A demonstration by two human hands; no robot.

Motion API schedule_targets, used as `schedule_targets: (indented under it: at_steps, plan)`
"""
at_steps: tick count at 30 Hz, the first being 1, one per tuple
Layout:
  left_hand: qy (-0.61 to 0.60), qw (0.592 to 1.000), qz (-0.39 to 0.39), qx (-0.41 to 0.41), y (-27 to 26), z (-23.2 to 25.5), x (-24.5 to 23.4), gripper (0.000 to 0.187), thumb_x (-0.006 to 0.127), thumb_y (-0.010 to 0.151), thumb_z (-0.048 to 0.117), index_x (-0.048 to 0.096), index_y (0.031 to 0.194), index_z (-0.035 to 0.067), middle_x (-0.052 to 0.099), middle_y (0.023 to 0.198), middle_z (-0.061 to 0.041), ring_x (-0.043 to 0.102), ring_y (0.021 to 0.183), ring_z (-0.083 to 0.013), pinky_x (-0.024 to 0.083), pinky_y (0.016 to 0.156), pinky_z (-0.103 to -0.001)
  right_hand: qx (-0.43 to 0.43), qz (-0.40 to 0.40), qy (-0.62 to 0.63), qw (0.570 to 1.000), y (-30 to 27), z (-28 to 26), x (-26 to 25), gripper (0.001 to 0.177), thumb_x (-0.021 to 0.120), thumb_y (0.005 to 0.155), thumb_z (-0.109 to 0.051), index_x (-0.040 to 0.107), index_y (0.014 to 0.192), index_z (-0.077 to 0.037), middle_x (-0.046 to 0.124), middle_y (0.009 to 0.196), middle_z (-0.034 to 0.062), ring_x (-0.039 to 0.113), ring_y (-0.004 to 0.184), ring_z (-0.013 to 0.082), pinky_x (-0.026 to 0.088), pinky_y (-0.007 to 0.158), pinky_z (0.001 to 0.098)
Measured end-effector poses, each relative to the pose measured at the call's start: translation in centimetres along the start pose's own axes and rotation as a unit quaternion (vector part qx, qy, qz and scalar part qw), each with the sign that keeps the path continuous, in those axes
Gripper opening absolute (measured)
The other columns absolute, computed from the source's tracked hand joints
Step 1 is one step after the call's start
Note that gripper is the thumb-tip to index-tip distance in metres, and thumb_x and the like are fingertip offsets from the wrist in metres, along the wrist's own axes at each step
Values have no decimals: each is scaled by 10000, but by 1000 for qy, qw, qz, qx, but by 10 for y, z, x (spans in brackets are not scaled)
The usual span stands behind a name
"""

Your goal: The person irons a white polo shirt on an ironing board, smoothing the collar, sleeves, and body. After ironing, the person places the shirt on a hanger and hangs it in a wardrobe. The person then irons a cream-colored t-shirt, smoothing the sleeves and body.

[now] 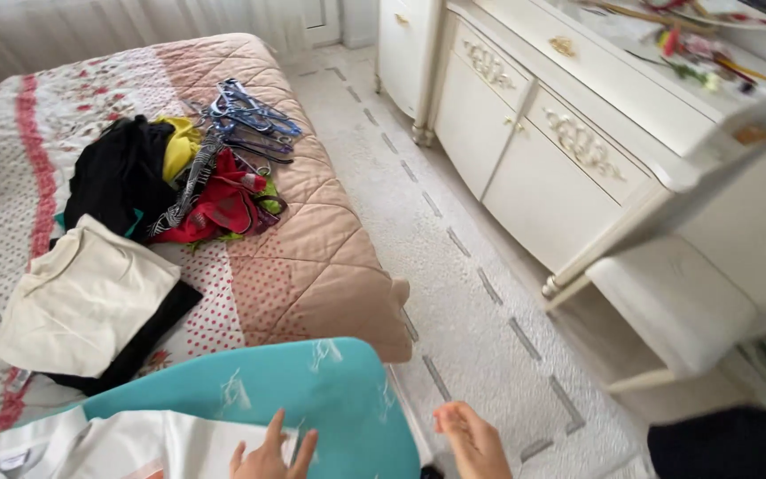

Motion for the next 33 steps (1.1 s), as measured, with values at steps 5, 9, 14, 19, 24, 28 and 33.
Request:
schedule_targets:
  at_steps: [5, 9, 14, 19, 24, 28, 33]
  plan:
    - [-96, 987, 109, -72, 42, 36, 58, 851, 712, 664, 735, 581, 1362, 266, 809, 1035, -22, 780, 1013, -164, 237, 1265, -566, -73, -129, -159, 976, 105, -67, 0, 440, 555, 991, -456, 715, 1024, -47, 708, 822, 69, 633, 763, 137, 524, 728, 296]
    - [-189, 975, 117, 3, 81, 164, 7, 813, 755, 745, 671, 612, 1386, 191, 778, 1120, -32, 740, 1054, -163, 252, 1147, -619, -177, -220, -127, 951, 237, -51, -29, 408, 588, 949, -429, 706, 1063, -56, 817, 913, 50, 782, 822, 122, 607, 752, 277]
    - [-298, 952, 58, 36, 131, 275, -14, 726, 714, 811, 629, 624, 1385, 194, 771, 1170, -5, 714, 1105, -151, 216, 1141, -644, -66, -231, -219, 946, 392, -10, -68, 397, 598, 933, -432, 780, 1057, -101, 829, 838, 65, 752, 778, 141, 581, 713, 286]
    - [-327, 939, 105, 30, 214, 338, -22, 648, 701, 863, 612, 640, 1317, 152, 762, 1115, -42, 696, 1135, -192, 216, 1137, -656, -35, -271, -265, 925, 511, -65, -68, 432, 595, 930, -454, 788, 1076, -97, 828, 841, 60, 774, 833, 145, 586, 723, 305]
    - [-380, 919, 88, -64, 327, 407, -2, 623, 673, 849, 622, 677, 1313, 205, 759, 1125, 4, 691, 1148, -142, 216, 1162, -641, -151, -321, -286, 890, 685, -106, -70, 365, 670, 898, -384, 801, 1051, -80, 808, 834, 79, 812, 815, 153, 599, 779, 301]
    - [-398, 908, 111, -68, 393, 423, -30, 544, 654, 883, 579, 692, 1245, 175, 767, 1124, -4, 680, 1165, -161, 190, 1162, -652, -232, -312, -288, 875, 718, -223, -19, 334, 694, 898, -358, 774, 1011, -54, 785, 835, 56, 802, 808, 143, 599, 793, 302]
    - [-410, 889, 124, -163, 477, 396, -62, 539, 659, 844, 562, 727, 1237, 198, 770, 1120, 9, 717, 1128, -145, 221, 1181, -604, -299, -316, -295, 851, 784, -320, 93, 323, 696, 898, -330, 771, 1032, -47, 820, 871, 64, 791, 849, 142, 599, 768, 313]
Point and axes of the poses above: each hand's wrist, its own y-axis towards the middle knuckle, its own x-axis out of the palm, z = x × y, the point moved 2 cm from there along y, towards the middle knuckle
